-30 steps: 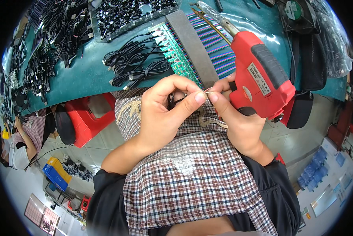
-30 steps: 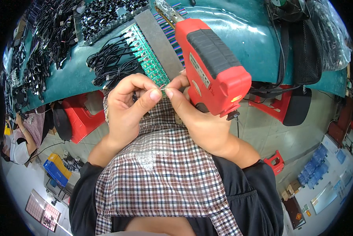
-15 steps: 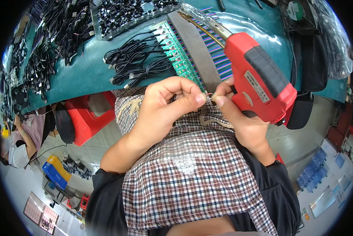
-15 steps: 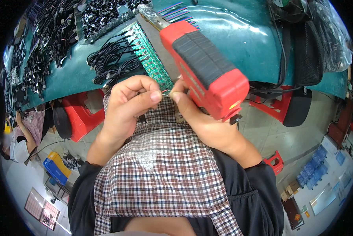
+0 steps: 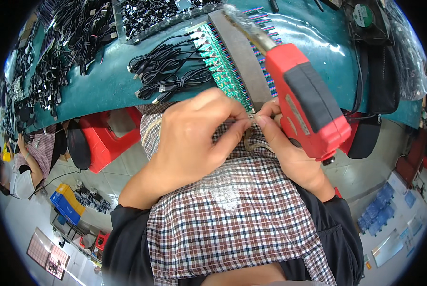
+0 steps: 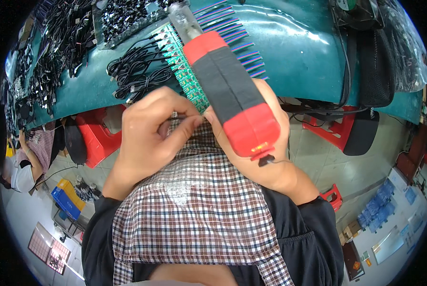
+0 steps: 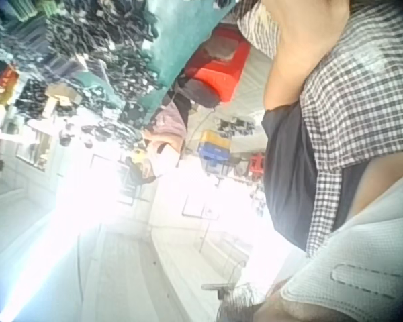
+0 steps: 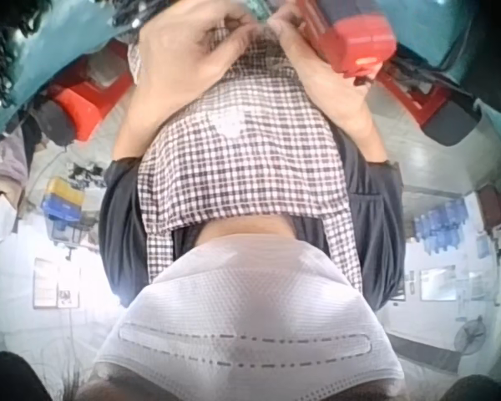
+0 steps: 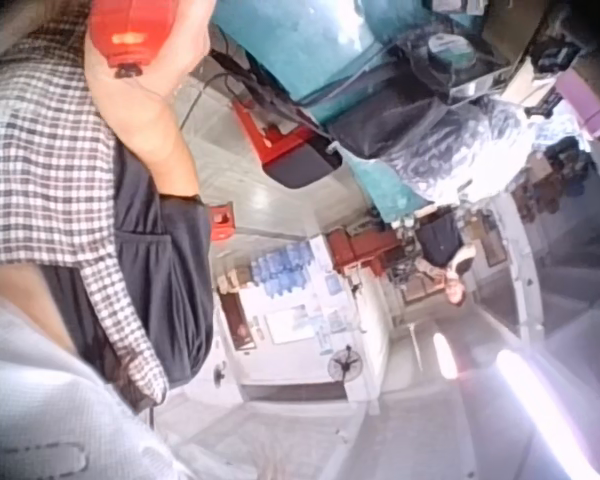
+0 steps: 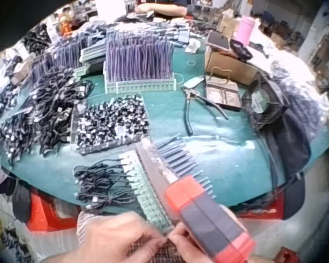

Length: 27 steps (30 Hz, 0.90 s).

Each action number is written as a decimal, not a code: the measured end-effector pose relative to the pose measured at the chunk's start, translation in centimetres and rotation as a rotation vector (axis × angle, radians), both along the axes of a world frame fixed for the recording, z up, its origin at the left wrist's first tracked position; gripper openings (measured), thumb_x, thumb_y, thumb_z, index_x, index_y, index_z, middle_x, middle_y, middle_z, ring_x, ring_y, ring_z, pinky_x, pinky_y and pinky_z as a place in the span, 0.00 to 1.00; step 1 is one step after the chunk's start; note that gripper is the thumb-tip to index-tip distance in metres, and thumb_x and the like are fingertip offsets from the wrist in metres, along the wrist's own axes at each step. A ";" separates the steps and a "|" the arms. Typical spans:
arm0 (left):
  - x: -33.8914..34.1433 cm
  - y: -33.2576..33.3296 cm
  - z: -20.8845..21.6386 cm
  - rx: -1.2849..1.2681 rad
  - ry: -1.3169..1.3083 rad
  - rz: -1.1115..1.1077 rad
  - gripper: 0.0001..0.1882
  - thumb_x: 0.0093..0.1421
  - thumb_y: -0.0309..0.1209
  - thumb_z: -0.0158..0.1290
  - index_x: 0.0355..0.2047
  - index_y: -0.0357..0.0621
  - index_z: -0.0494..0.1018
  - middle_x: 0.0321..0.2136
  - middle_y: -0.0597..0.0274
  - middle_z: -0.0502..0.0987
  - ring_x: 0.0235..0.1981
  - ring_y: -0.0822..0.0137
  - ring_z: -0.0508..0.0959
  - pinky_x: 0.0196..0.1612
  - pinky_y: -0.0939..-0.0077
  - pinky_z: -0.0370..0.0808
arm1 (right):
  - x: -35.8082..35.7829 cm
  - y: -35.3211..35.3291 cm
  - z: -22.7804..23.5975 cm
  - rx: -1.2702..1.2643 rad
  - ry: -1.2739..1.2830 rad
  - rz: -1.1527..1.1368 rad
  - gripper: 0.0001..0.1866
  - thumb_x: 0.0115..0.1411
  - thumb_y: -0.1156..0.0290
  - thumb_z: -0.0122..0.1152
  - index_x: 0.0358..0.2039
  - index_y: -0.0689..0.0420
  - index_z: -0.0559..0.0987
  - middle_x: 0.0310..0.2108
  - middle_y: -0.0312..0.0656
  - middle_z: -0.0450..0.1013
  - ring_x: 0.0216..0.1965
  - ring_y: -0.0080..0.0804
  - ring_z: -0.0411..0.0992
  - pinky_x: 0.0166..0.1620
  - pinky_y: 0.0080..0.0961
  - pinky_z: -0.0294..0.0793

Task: The person solders wires onto LED strips using a soldering gun.

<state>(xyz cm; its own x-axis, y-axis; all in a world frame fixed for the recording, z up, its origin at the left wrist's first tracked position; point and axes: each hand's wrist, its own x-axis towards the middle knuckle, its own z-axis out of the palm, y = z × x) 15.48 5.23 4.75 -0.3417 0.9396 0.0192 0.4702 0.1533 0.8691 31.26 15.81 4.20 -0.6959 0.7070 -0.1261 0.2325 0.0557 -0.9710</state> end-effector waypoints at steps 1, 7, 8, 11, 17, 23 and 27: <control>-0.2 0.1 0.0 -0.004 0.000 0.005 0.05 0.50 0.20 0.62 0.27 0.40 0.78 0.23 0.68 0.74 0.18 0.77 0.65 0.19 0.83 0.59 | 0.1 -0.2 0.2 0.011 -0.094 -0.035 0.12 0.55 0.82 0.65 0.40 0.60 0.74 0.31 0.35 0.75 0.30 0.21 0.73 0.34 0.18 0.72; -2.0 1.4 -2.1 0.071 0.293 0.389 0.05 0.48 0.27 0.65 0.23 0.45 0.78 0.23 0.67 0.72 0.15 0.73 0.67 0.18 0.77 0.65 | 3.0 0.3 2.4 -0.004 -0.091 -0.021 0.05 0.55 0.80 0.64 0.33 0.60 0.77 0.26 0.35 0.73 0.26 0.26 0.72 0.31 0.22 0.70; -2.0 1.4 -2.5 0.059 0.289 0.397 0.05 0.48 0.27 0.65 0.23 0.45 0.78 0.23 0.67 0.72 0.15 0.73 0.67 0.18 0.77 0.65 | 3.6 0.3 2.4 0.103 -0.154 0.031 0.06 0.54 0.80 0.64 0.33 0.59 0.77 0.25 0.35 0.73 0.25 0.27 0.73 0.31 0.21 0.71; -1.5 1.9 -3.0 0.017 0.278 0.386 0.05 0.48 0.27 0.65 0.22 0.45 0.77 0.23 0.67 0.72 0.15 0.72 0.68 0.19 0.77 0.65 | 7.0 0.2 1.6 0.172 -0.215 0.263 0.21 0.63 0.72 0.54 0.54 0.59 0.62 0.27 0.41 0.70 0.21 0.19 0.64 0.23 0.17 0.62; -1.4 1.9 -3.2 0.014 0.356 0.378 0.06 0.48 0.27 0.64 0.21 0.46 0.77 0.22 0.66 0.72 0.15 0.70 0.69 0.19 0.75 0.66 | 8.4 0.1 1.1 0.087 -0.208 0.356 0.13 0.63 0.67 0.56 0.42 0.62 0.69 0.26 0.39 0.71 0.27 0.24 0.68 0.33 0.21 0.67; -1.5 2.2 -3.2 0.008 0.345 0.381 0.06 0.49 0.28 0.64 0.20 0.46 0.77 0.22 0.66 0.72 0.15 0.69 0.70 0.18 0.74 0.66 | 8.0 -0.1 1.1 0.002 -0.220 0.244 0.12 0.51 0.82 0.65 0.37 0.63 0.79 0.28 0.43 0.77 0.29 0.36 0.77 0.34 0.29 0.76; -1.5 2.2 -3.3 -0.002 0.335 0.372 0.06 0.49 0.27 0.63 0.20 0.46 0.76 0.22 0.66 0.72 0.15 0.68 0.70 0.19 0.73 0.66 | 7.5 -0.3 1.1 -0.091 -0.183 0.215 0.08 0.56 0.81 0.59 0.38 0.62 0.74 0.28 0.42 0.72 0.29 0.32 0.73 0.34 0.27 0.73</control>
